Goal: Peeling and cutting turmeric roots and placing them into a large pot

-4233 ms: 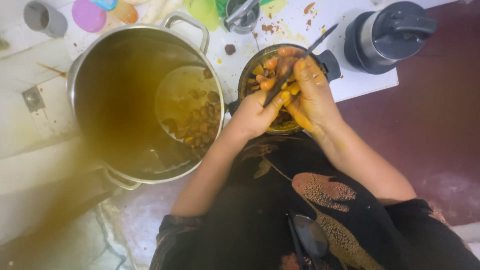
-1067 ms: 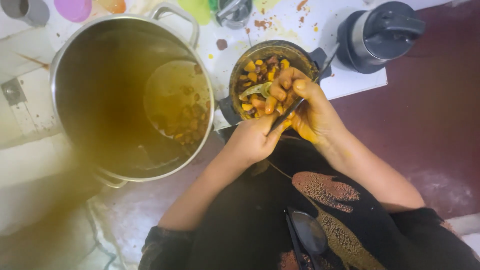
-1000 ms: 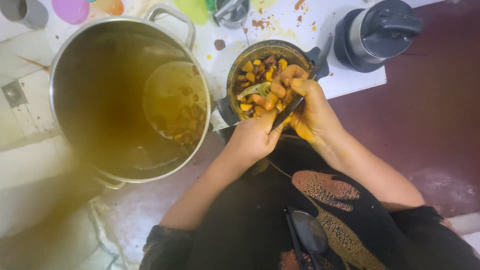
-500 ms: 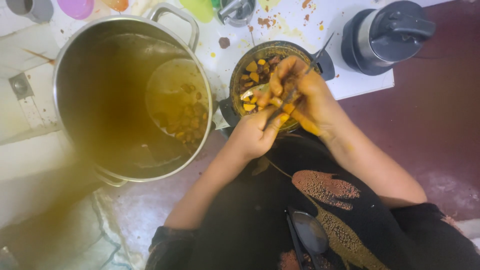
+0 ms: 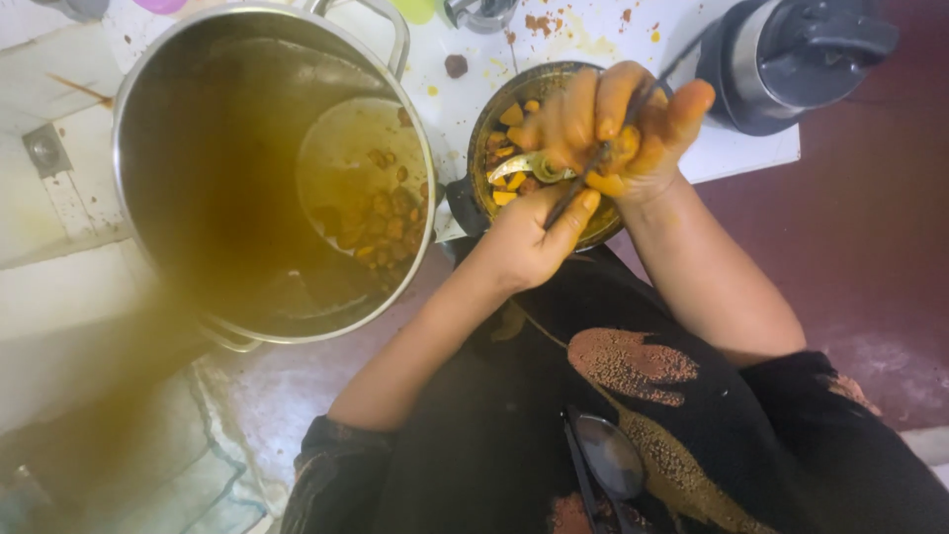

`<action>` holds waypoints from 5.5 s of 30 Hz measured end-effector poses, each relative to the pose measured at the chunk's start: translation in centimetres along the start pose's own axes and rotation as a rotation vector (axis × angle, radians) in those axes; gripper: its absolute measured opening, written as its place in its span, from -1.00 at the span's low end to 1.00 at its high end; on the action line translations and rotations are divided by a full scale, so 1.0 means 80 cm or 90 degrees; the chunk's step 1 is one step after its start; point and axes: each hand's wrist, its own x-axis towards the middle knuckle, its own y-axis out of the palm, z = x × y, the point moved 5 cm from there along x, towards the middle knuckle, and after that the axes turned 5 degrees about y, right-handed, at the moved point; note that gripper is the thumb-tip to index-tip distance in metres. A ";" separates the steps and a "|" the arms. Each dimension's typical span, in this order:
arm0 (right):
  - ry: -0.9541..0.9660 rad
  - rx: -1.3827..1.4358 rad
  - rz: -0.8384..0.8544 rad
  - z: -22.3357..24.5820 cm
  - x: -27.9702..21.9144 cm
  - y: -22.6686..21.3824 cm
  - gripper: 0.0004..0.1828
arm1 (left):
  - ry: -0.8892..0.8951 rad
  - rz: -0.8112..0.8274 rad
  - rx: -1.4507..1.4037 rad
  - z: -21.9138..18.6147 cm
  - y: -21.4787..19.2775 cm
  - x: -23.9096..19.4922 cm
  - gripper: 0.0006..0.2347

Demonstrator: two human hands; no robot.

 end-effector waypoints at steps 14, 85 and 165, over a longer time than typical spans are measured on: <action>0.047 0.205 -0.061 -0.002 -0.002 0.016 -0.57 | 0.014 -0.020 -0.031 0.023 0.012 -0.001 -0.64; 0.323 -0.241 -0.437 -0.048 -0.125 -0.072 -0.68 | 0.022 -0.130 -0.067 0.011 -0.054 -0.018 -0.80; 0.897 -1.227 0.636 -0.260 0.166 0.064 -0.68 | 0.097 -0.691 -0.527 0.004 -0.284 -0.406 -0.63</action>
